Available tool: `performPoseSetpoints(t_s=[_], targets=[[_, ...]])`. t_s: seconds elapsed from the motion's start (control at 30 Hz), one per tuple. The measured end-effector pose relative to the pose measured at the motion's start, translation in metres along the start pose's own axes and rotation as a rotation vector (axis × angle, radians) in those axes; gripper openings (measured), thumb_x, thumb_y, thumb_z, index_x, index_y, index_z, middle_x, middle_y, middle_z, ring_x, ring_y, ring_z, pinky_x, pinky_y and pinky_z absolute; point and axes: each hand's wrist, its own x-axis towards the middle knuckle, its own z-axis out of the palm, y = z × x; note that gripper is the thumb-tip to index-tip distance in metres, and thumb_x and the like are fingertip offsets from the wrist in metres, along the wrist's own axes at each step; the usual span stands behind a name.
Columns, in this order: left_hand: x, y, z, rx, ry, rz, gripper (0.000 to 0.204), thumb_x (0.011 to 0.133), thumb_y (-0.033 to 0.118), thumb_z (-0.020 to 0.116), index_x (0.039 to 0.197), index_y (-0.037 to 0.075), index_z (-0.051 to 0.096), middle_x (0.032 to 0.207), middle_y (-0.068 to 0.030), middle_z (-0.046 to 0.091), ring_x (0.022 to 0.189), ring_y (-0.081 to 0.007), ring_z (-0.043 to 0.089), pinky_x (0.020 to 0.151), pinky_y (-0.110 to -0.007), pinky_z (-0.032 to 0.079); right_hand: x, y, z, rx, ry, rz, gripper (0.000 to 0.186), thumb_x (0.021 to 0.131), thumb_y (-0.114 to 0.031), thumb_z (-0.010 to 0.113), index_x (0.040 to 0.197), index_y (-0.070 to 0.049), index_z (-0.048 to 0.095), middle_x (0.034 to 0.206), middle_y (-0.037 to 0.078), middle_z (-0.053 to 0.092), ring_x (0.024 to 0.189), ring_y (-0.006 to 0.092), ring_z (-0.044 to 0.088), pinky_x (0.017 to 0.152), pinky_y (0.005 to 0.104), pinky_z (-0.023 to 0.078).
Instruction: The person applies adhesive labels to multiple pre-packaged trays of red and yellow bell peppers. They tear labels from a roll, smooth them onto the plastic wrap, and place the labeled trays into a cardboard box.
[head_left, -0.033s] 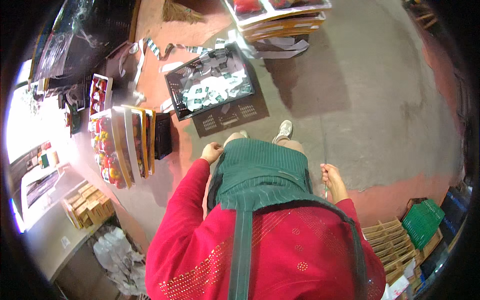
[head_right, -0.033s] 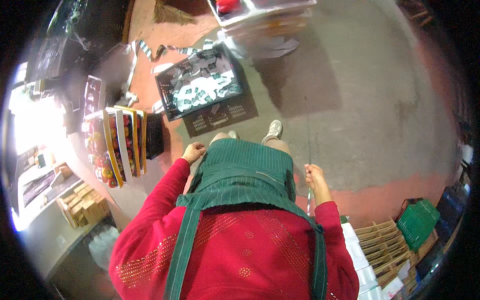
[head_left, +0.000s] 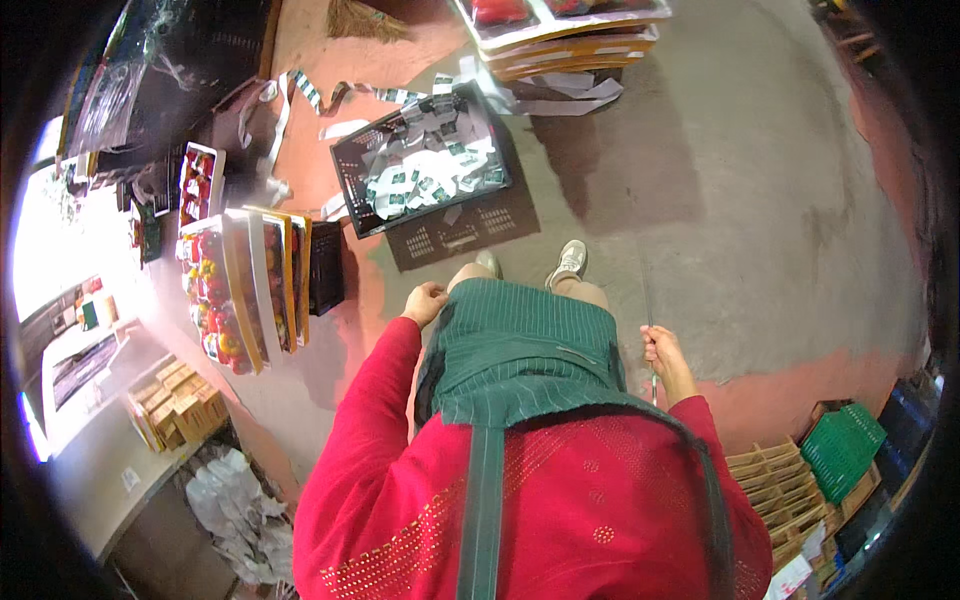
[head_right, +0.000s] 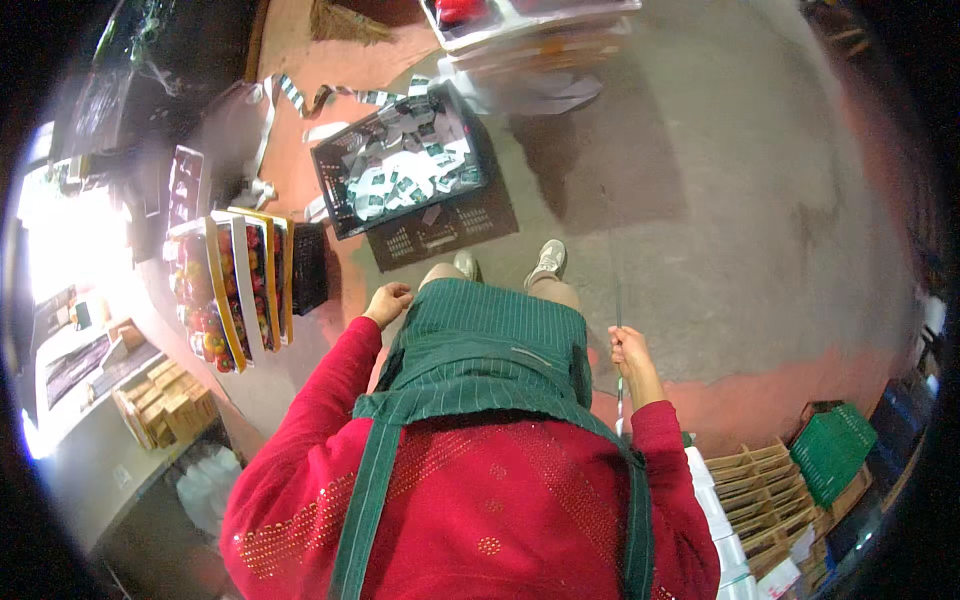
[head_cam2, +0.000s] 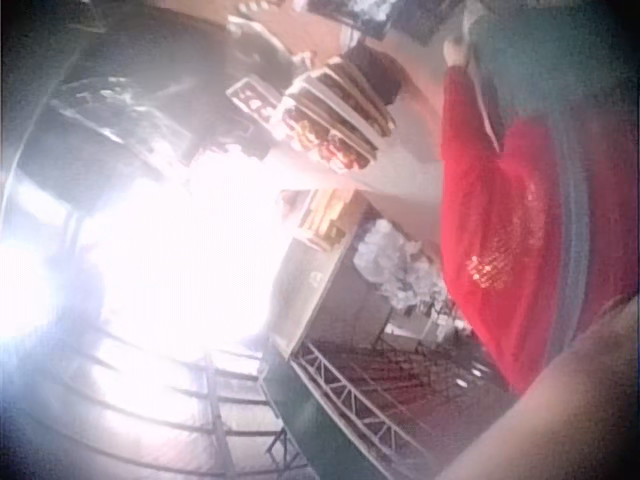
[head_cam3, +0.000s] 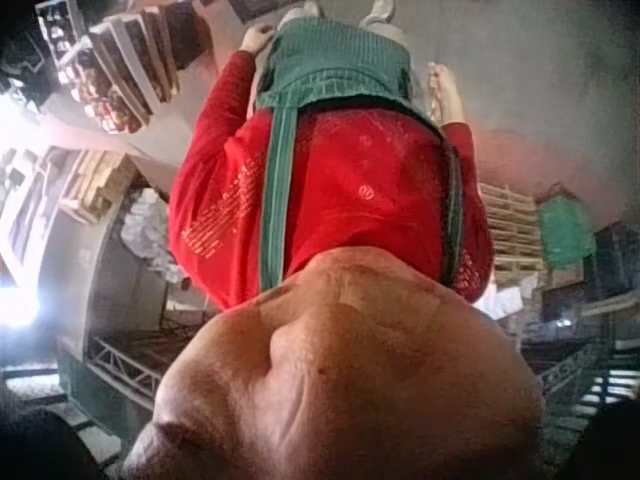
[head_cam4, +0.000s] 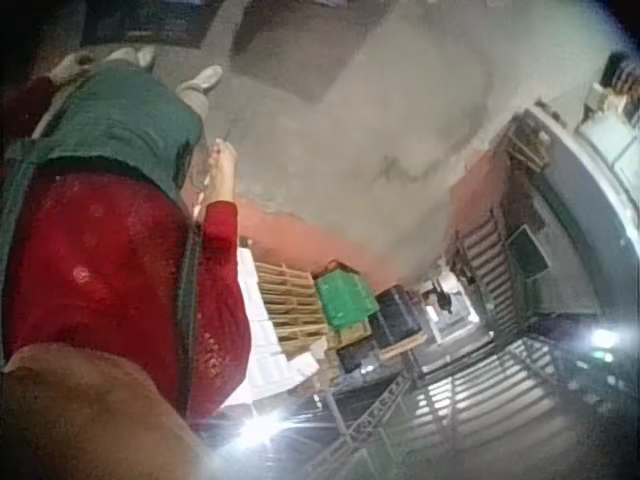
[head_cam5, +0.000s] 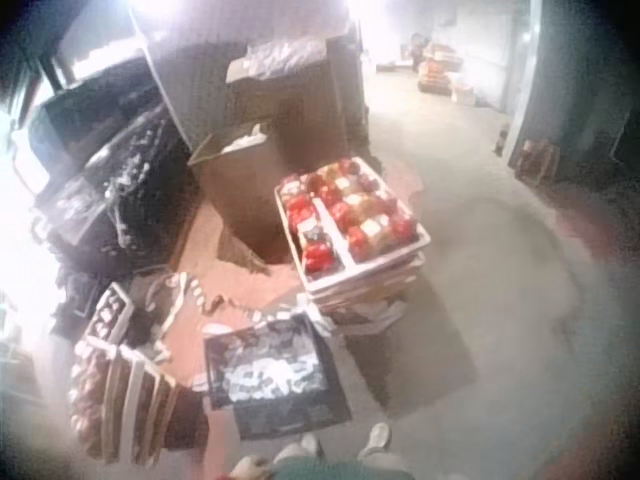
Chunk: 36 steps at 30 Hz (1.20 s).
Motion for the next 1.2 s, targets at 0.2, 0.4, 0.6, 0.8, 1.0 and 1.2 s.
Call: performPoseSetpoints(t_s=[0.2,0.4,0.6,0.8,1.0,1.2], targets=[[0.03,0.028,-0.003,-0.099,-0.028,-0.052,0.037,0.078,0.023,0.065,0.106,-0.002,0.064,0.099,-0.0189,0.067,0.091,-0.0277,0.066,0.081,-0.036,0.05,0.017,-0.045,0.06,-0.34,0.081,-0.012,0.01,0.086,-0.013,0.06,0.08,-0.007,0.057,0.058,-0.003,0.046,0.041,0.0061,0.034,0.033,0.0209,0.026],[0.077,0.03,-0.053,0.03,-0.016,-0.024,0.039,0.077,0.023,0.065,0.108,-0.001,0.063,0.098,-0.0178,0.068,0.091,-0.0274,0.065,0.082,-0.035,0.05,0.011,-0.064,0.122,-0.355,0.03,0.12,0.007,0.087,-0.011,0.057,0.082,-0.007,0.059,0.059,-0.002,0.047,0.042,0.0071,0.039,0.035,0.023,0.029],[0.108,0.028,-0.113,0.04,0.132,-0.084,0.037,0.075,0.025,0.066,0.103,0.001,0.066,0.103,-0.0174,0.066,0.099,-0.0299,0.063,0.087,-0.039,0.048,0.01,-0.109,0.155,-0.48,0.047,0.132,0.011,0.089,-0.009,0.052,0.091,-0.003,0.061,0.06,0.001,0.047,0.042,0.0087,0.037,0.036,0.0252,0.03],[0.139,0.077,-0.126,0.177,0.123,-0.139,0.032,0.075,0.027,0.067,0.096,0.003,0.068,0.093,-0.0167,0.068,0.089,-0.0293,0.065,0.081,-0.037,0.05,0.029,-0.132,0.123,-0.466,0.092,0.046,0.012,0.09,-0.014,0.053,0.083,-0.005,0.057,0.057,0.001,0.045,0.039,0.0097,0.036,0.034,0.0272,0.029],[0.167,0.189,-0.069,0.172,0.12,-0.069,0.029,0.074,0.026,0.065,0.09,0.002,0.068,0.088,-0.0192,0.067,0.082,-0.0312,0.065,0.074,-0.04,0.051,0.101,-0.18,0.036,-0.724,0.246,-0.567,0.019,0.089,-0.017,0.057,0.075,-0.004,0.059,0.055,0.0,0.049,0.043,0.0112,0.044,0.037,0.0294,0.035],[0.178,0.371,0.024,0.207,-0.123,0.022,0.039,0.074,0.031,0.067,0.101,0.002,0.066,0.089,-0.0168,0.067,0.089,-0.0282,0.066,0.079,-0.037,0.05,0.115,-0.357,-0.025,-0.742,0.391,-0.605,0.021,0.078,-0.016,0.056,0.062,-0.004,0.057,0.059,0.008,0.055,0.053,0.0195,0.052,0.05,0.0402,0.038]])
